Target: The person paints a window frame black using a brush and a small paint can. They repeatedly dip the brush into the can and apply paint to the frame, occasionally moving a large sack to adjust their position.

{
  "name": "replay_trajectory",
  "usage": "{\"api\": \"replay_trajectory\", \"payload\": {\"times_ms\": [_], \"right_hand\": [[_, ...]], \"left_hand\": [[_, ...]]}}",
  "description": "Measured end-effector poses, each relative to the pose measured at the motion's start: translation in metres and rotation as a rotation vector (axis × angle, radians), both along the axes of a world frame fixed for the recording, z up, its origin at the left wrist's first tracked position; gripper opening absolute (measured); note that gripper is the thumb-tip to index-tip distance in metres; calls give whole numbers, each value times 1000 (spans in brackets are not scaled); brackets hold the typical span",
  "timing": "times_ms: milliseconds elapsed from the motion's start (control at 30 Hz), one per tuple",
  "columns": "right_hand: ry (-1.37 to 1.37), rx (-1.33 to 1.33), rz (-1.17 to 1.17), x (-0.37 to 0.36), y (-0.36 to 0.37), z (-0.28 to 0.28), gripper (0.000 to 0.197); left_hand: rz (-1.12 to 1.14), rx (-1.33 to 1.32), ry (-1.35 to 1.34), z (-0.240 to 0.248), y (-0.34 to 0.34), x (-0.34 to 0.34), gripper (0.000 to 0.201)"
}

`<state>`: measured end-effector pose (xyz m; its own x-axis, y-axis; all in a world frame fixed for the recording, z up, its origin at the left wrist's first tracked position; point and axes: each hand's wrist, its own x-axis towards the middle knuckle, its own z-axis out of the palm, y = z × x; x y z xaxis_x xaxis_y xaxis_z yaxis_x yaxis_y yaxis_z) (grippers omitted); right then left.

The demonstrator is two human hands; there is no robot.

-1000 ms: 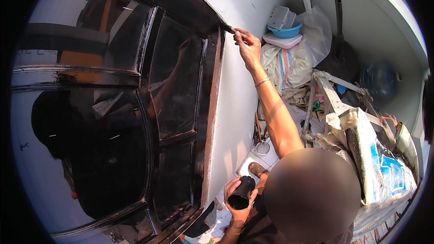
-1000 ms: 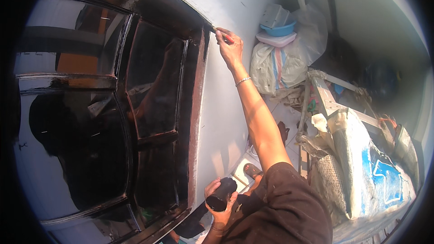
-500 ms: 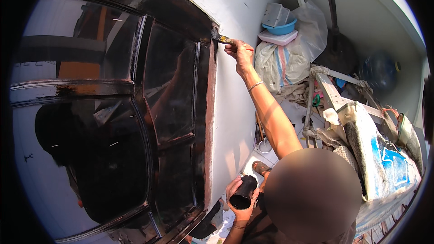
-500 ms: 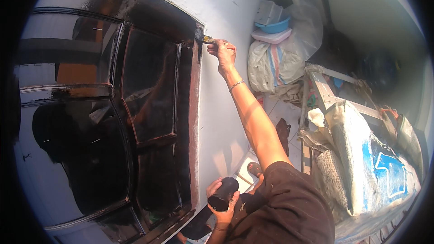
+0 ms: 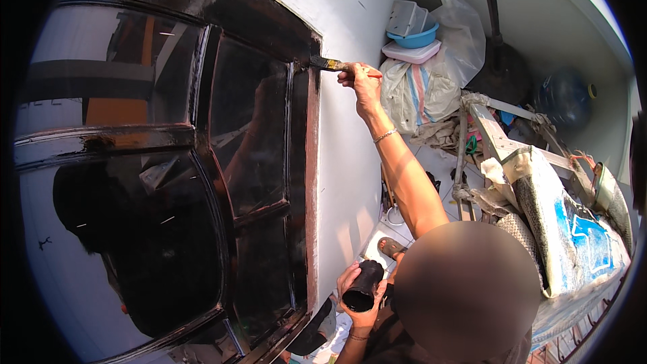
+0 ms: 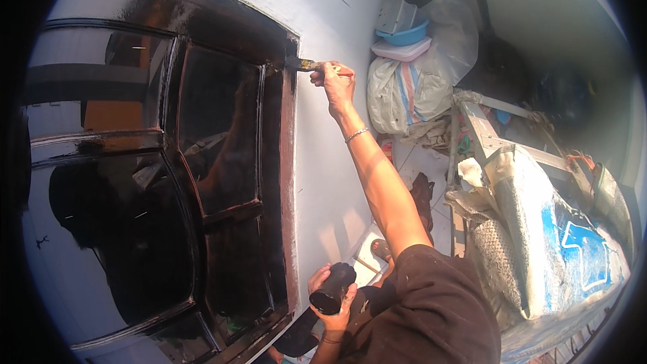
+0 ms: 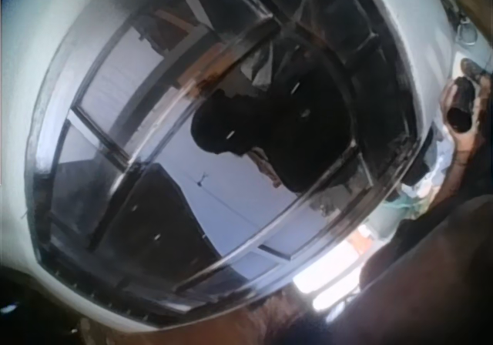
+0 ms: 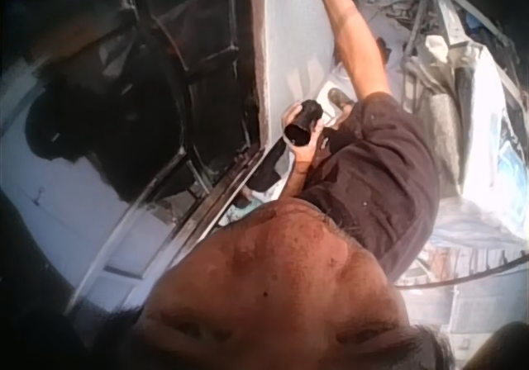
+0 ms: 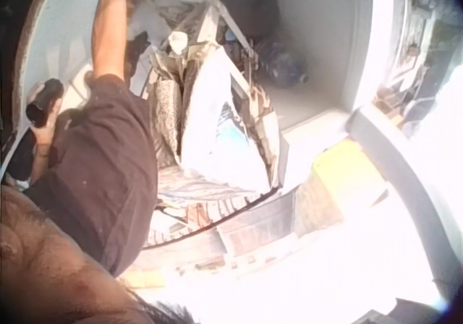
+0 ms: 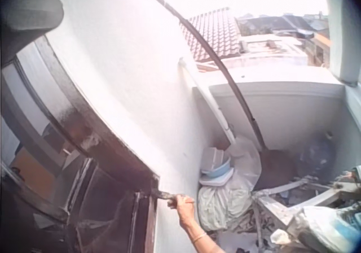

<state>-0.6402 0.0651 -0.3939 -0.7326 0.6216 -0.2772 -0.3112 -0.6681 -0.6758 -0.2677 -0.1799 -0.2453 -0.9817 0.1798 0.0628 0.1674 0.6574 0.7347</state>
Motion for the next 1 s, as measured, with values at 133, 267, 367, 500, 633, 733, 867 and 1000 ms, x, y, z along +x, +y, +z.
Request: {"api": "replay_trajectory", "payload": {"times_ms": [133,267,367,500,633,733,867,1000], "right_hand": [[67,-15,-72,-12,12,8,24],[65,106,106,-3,-2,0,25],[23,212,170,17,7,-9,23],[35,197,-52,4,16,10,30],[13,378,174,23,-8,9,34],[10,393,248,46,-6,8,32],[-56,403,25,28,9,15,32],[-76,514,204,33,-9,16,34]], "left_hand": [[-13,-15,13,-3,-3,-1,62],[-14,-10,20,-2,-4,0,61],[-14,-26,25,1,-4,1,61],[-3,7,23,-1,-3,0,61],[-8,-10,33,2,-2,3,61],[-6,-28,26,8,-1,4,61],[3,41,44,12,6,0,60],[21,79,48,11,6,4,61]]}}
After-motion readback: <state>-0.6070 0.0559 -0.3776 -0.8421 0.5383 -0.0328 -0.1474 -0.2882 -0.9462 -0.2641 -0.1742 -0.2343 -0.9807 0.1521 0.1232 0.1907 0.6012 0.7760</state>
